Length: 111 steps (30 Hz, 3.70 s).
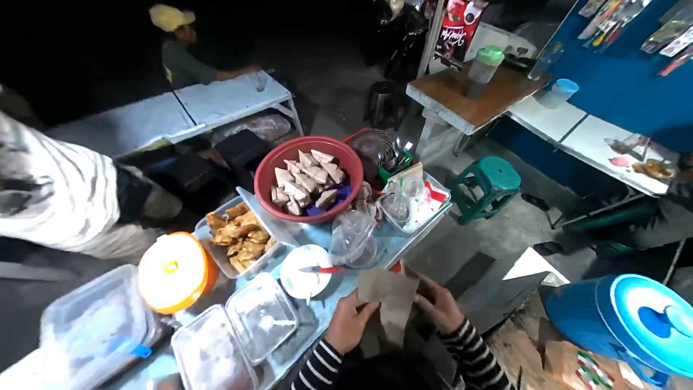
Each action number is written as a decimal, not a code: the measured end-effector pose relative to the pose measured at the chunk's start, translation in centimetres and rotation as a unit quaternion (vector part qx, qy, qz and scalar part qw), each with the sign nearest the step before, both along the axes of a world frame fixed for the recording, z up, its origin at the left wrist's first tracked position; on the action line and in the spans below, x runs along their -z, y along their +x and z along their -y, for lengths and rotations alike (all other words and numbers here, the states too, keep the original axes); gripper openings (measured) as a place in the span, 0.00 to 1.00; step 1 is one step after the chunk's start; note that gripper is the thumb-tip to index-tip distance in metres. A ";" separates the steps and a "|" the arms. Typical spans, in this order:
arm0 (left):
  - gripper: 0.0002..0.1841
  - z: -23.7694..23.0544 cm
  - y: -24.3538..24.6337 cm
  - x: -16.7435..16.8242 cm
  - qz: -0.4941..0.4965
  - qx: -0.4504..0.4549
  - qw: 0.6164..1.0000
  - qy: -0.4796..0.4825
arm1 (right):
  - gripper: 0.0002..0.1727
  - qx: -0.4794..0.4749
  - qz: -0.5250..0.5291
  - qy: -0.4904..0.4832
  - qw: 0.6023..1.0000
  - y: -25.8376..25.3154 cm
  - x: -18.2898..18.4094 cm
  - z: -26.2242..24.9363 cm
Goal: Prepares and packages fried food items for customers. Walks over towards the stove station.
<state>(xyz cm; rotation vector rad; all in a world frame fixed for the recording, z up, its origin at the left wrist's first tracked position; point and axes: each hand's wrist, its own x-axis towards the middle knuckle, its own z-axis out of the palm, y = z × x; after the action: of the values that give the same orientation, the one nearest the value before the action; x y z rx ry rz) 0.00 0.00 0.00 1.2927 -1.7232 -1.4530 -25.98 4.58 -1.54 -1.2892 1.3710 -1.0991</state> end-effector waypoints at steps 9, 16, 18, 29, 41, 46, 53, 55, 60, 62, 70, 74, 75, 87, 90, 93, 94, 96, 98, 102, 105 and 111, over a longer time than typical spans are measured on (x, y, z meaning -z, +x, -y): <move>0.11 1.4 4.6 3.5 0.024 -0.281 0.959 -0.035 | 0.22 0.205 -0.399 -0.019 0.894 -12.0 -5.1 19.7; 0.10 3.0 -1.2 2.4 -0.054 -0.548 0.835 -0.025 | 0.24 -0.091 -0.489 -0.062 0.865 -17.5 -3.2 36.0; 0.10 3.8 -3.6 2.5 -0.048 -0.555 0.830 -0.008 | 0.25 -0.159 -0.497 -0.084 0.849 -17.4 -2.4 38.4; 0.10 4.8 -10.2 1.1 -0.028 -0.565 0.823 0.046 | 0.21 -0.231 -0.531 -0.126 0.806 -16.2 -1.9 41.9; 0.13 4.8 -12.3 2.8 -0.024 -0.551 0.832 0.051 | 0.23 -0.427 -0.554 0.065 0.712 -14.0 -9.2 40.3; 0.21 5.2 -11.2 2.5 0.002 -0.570 0.821 0.047 | 0.27 -0.407 -0.528 -0.020 0.745 -14.0 -2.1 42.5; 0.13 2.8 -9.2 1.4 -0.041 -0.642 0.766 0.012 | 0.23 -0.380 -0.481 -0.133 0.779 -14.6 -3.9 40.6; 0.13 2.0 -9.0 1.1 -0.071 -0.673 0.735 0.040 | 0.22 -0.364 -0.441 -0.220 0.790 -14.9 -4.1 40.1; 0.16 1.0 -9.0 0.2 -0.121 -0.694 0.707 0.059 | 0.16 -0.308 -0.426 -0.289 0.800 -14.6 -4.4 39.4; 0.20 0.6 -8.9 0.0 -0.137 -0.681 0.717 0.050 | 0.12 -0.248 -0.376 -0.373 0.811 -12.9 -6.1 37.6; 0.16 -3.6 -8.8 -3.6 -0.254 -0.586 0.769 -0.038 | 0.33 -0.536 -0.010 -0.148 0.831 0.9 -6.0 23.2; 0.29 -9.3 -7.0 -2.8 -0.352 -0.465 0.797 -0.156 | 0.13 -0.569 0.046 -0.192 0.798 7.6 -3.2 17.3; 0.42 -10.7 -6.3 -2.7 -0.401 -0.462 0.774 -0.166 | 0.10 -0.604 0.068 -0.200 0.768 9.1 -3.4 16.5; 0.28 -29.2 9.8 3.0 -0.408 -0.754 0.515 0.002 | 0.39 -0.696 -0.145 -0.451 0.539 38.7 -0.8 -8.4; 0.28 -40.0 16.7 6.8 -0.347 -0.846 0.405 -0.004 | 0.22 -0.797 -0.085 -0.310 0.512 50.3 1.9 -19.6; 0.29 -49.6 20.6 7.7 -0.340 -0.890 0.304 -0.002 | 0.20 -0.833 -0.149 -0.131 0.516 60.8 4.8 -30.0; 0.27 -52.1 21.7 7.7 -0.366 -0.890 0.271 -0.004 | 0.21 -0.830 -0.180 -0.105 0.518 64.0 5.7 -33.0; 0.21 -56.0 23.5 8.0 -0.458 -0.859 0.226 -0.028 | 0.24 -0.822 -0.239 -0.099 0.508 69.4 7.2 -38.1; 0.18 -58.0 25.3 8.9 -0.535 -0.819 0.196 -0.061 | 0.26 -0.800 -0.296 -0.098 0.513 73.0 8.6 -41.8; 0.19 -57.5 30.7 12.4 -0.569 -0.790 0.204 -0.106 | 0.27 -0.735 -0.317 0.047 0.598 77.2 13.5 -45.3; 0.19 -55.7 35.4 13.6 -0.540 -0.813 0.195 -0.096 | 0.26 -0.680 -0.261 0.216 0.651 78.6 17.2 -45.4; 0.22 -55.8 39.2 11.9 -0.532 -0.822 0.191 -0.065 | 0.26 -0.698 -0.331 0.147 0.617 78.6 12.9 -44.0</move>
<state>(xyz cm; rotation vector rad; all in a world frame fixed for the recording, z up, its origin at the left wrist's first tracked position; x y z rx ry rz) 39.20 55.76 -11.88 0.6567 0.7956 -0.2012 52.62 48.53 -14.43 -1.9259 0.4789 0.7366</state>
